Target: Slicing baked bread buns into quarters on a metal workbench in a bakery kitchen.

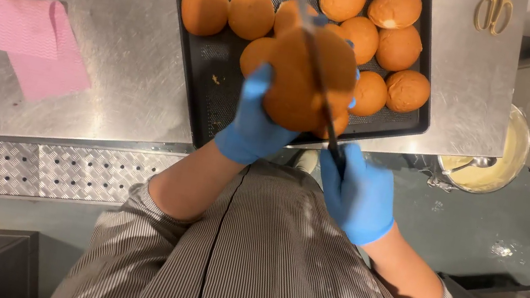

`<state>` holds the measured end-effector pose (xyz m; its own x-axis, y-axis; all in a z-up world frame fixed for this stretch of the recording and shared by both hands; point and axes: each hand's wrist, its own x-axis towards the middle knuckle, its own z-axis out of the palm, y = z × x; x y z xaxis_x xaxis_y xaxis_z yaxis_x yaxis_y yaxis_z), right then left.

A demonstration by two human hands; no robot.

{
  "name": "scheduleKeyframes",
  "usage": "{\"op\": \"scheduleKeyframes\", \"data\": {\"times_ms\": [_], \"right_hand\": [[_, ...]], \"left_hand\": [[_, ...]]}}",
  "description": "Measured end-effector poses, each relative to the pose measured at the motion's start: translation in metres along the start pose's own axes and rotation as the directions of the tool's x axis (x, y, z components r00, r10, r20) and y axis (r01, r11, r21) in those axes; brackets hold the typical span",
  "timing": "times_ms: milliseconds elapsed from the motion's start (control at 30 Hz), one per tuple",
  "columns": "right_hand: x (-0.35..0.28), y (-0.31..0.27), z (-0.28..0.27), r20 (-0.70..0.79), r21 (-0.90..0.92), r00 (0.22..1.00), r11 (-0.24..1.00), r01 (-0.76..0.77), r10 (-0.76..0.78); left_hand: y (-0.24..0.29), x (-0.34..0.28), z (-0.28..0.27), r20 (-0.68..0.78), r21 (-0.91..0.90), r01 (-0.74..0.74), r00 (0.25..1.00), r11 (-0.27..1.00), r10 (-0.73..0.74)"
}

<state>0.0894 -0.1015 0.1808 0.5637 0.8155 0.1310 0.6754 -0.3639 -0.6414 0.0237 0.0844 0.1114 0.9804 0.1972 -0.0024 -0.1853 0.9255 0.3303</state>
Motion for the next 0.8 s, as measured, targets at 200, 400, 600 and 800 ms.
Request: {"op": "scheduleKeyframes", "data": {"times_ms": [200, 400, 600, 800], "right_hand": [[-0.007, 0.002, -0.004, 0.055, 0.004, 0.998, 1.000, 0.018, -0.018], [-0.024, 0.006, 0.005, 0.096, -0.012, 0.995, 0.999, 0.031, -0.030], [-0.013, 0.001, 0.006, 0.132, 0.046, 0.991, 0.998, -0.034, 0.028], [-0.027, 0.010, 0.015, 0.129, -0.011, 0.992, 1.000, -0.010, 0.011]], "left_hand": [[0.001, -0.014, 0.001, 0.040, 0.201, -0.177, 0.984, 0.963, 0.172], [0.024, -0.013, 0.021, -0.035, -0.073, -0.152, 0.988, 0.986, 0.150], [-0.023, -0.032, -0.007, -0.071, 0.016, -0.093, 0.993, 0.996, 0.094], [0.006, -0.034, 0.015, -0.017, -0.019, -0.142, 0.990, 0.990, 0.141]]}}
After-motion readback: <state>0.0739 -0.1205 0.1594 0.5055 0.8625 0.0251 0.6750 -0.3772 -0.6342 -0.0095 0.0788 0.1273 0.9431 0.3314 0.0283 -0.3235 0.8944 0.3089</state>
